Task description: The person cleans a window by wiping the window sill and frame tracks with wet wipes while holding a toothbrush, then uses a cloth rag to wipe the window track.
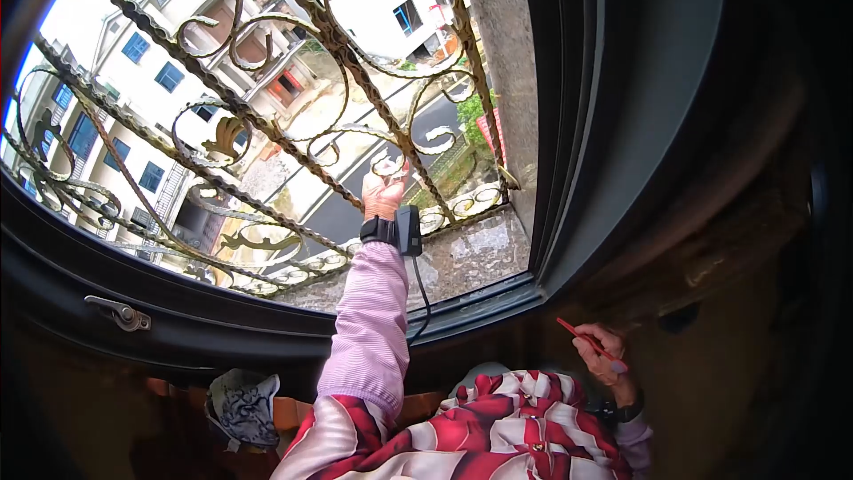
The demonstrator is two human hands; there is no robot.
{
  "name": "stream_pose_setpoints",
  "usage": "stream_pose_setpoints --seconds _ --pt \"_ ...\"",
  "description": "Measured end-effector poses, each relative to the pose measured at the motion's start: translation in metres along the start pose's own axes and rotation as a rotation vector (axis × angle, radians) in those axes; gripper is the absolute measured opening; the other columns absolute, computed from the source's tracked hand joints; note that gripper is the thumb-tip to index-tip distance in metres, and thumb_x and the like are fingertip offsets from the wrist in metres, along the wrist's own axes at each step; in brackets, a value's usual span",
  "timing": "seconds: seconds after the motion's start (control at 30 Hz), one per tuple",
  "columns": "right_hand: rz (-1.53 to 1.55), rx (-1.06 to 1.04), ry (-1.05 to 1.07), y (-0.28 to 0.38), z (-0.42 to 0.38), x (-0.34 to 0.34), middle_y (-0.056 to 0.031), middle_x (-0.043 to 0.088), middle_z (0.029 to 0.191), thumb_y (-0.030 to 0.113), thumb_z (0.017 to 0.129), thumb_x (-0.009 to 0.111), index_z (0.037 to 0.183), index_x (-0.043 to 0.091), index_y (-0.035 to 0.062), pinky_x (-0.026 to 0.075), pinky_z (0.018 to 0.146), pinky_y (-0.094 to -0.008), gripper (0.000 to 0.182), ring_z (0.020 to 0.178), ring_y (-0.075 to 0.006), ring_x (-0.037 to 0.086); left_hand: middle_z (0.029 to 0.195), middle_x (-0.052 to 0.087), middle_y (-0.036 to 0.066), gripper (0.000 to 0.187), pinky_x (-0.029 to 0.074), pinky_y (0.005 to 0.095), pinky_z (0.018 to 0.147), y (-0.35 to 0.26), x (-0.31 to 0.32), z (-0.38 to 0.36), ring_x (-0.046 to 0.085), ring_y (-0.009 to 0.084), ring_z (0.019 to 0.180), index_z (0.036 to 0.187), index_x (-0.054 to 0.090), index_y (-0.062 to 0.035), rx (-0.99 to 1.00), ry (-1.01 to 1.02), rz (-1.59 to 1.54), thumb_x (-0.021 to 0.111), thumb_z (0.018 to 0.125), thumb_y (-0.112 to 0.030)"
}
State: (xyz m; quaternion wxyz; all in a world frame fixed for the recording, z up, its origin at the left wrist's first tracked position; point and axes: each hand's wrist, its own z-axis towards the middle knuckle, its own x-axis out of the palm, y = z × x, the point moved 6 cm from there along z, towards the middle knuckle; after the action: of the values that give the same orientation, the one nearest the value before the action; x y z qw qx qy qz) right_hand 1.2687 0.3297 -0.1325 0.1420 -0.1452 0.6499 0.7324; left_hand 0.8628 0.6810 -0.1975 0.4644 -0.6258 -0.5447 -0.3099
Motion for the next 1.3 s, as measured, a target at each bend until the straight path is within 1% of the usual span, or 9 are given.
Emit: stream_pose_setpoints --seconds 0.1,0.2,0.23,0.5,0.9,0.97,1.17,1.23,1.3 --pt "0.052 0.063 -0.006 -0.009 -0.003 0.000 -0.0071 0.059 0.070 0.009 0.079 0.065 0.090 0.061 0.0007 0.045 0.055 -0.0256 0.014 0.060 -0.0125 0.057 0.086 0.055 0.012 0.015 0.048 0.0352 0.067 -0.009 0.014 0.030 0.054 0.0236 0.076 0.093 0.052 -0.0009 -0.019 0.122 0.075 0.043 0.089 -0.012" --pt "0.089 0.162 -0.002 -0.017 -0.009 -0.001 -0.0046 0.058 0.068 0.009 0.081 0.064 0.092 0.061 0.0010 0.044 0.054 -0.0239 0.014 0.059 -0.0090 0.054 0.082 0.055 0.009 0.016 0.044 0.0338 0.055 -0.021 0.019 0.055 0.051 0.0221 0.064 0.090 0.052 -0.0046 -0.002 0.572 0.202 0.046 0.088 -0.020" --pt "0.069 0.141 -0.006 -0.017 -0.009 -0.003 -0.0039 0.057 0.068 0.009 0.082 0.063 0.092 0.061 0.0010 0.043 0.054 -0.0234 0.014 0.059 -0.0082 0.053 0.076 0.053 0.007 0.016 0.042 0.0338 0.046 -0.013 0.039 0.006 0.052 0.0212 0.059 0.088 0.051 -0.0089 0.196 0.082 0.382 0.049 0.086 -0.025" --pt "0.036 0.178 -0.012 -0.025 -0.012 -0.006 -0.0014 0.054 0.067 0.010 0.083 0.062 0.093 0.060 0.0011 0.042 0.054 -0.0227 0.014 0.060 -0.0068 0.051 0.065 0.049 0.002 0.014 0.037 0.0307 0.039 -0.019 0.045 0.042 0.049 0.0180 0.050 0.080 0.049 -0.0127 0.143 0.129 0.427 0.052 0.086 -0.025" --pt "0.099 0.275 0.036 -0.044 -0.015 0.001 -0.0008 0.054 0.071 0.008 0.083 0.063 0.095 0.060 0.0018 0.042 0.057 -0.0213 0.014 0.062 -0.0057 0.049 0.051 0.040 -0.003 0.024 0.029 0.0252 0.035 -0.004 0.072 -0.022 0.042 0.0116 0.040 0.065 0.043 -0.0129 0.339 0.027 0.612 0.054 0.085 -0.023" --pt "0.076 0.273 0.042 -0.040 -0.013 -0.003 -0.0007 0.054 0.070 0.008 0.083 0.063 0.095 0.061 0.0016 0.042 0.056 -0.0213 0.014 0.062 -0.0056 0.049 0.053 0.041 -0.003 0.025 0.029 0.0242 0.033 -0.001 0.071 -0.033 0.040 0.0109 0.038 0.069 0.045 -0.0145 0.437 -0.095 0.657 0.050 0.089 -0.030" --pt "-0.074 0.233 0.087 -0.008 -0.006 -0.005 -0.0011 0.055 0.069 0.008 0.082 0.063 0.094 0.061 0.0019 0.042 0.056 -0.0219 0.013 0.061 -0.0063 0.050 0.079 0.051 0.003 0.010 0.045 0.0304 0.056 0.003 0.044 -0.026 0.053 0.0173 0.071 0.094 0.052 -0.0081 0.645 0.146 1.078 0.053 0.088 -0.016" --pt "-0.165 0.191 0.122 -0.001 -0.002 -0.005 -0.0016 0.055 0.069 0.007 0.082 0.063 0.093 0.062 0.0021 0.042 0.055 -0.0223 0.013 0.060 -0.0070 0.050 0.089 0.051 0.002 0.020 0.043 0.0316 0.052 0.011 0.036 -0.023 0.052 0.0150 0.073 0.105 0.044 -0.0148 0.624 0.081 1.198 0.052 0.088 -0.018" --pt "-0.163 0.123 0.103 -0.002 0.000 -0.002 -0.0017 0.054 0.064 0.009 0.079 0.065 0.090 0.064 0.0028 0.040 0.053 -0.0234 0.013 0.057 -0.0082 0.049 0.095 0.051 0.001 0.029 0.044 0.0354 0.053 0.017 0.025 -0.015 0.052 0.0147 0.073 0.113 0.038 -0.0197 0.370 -0.021 1.074 0.052 0.087 -0.020"
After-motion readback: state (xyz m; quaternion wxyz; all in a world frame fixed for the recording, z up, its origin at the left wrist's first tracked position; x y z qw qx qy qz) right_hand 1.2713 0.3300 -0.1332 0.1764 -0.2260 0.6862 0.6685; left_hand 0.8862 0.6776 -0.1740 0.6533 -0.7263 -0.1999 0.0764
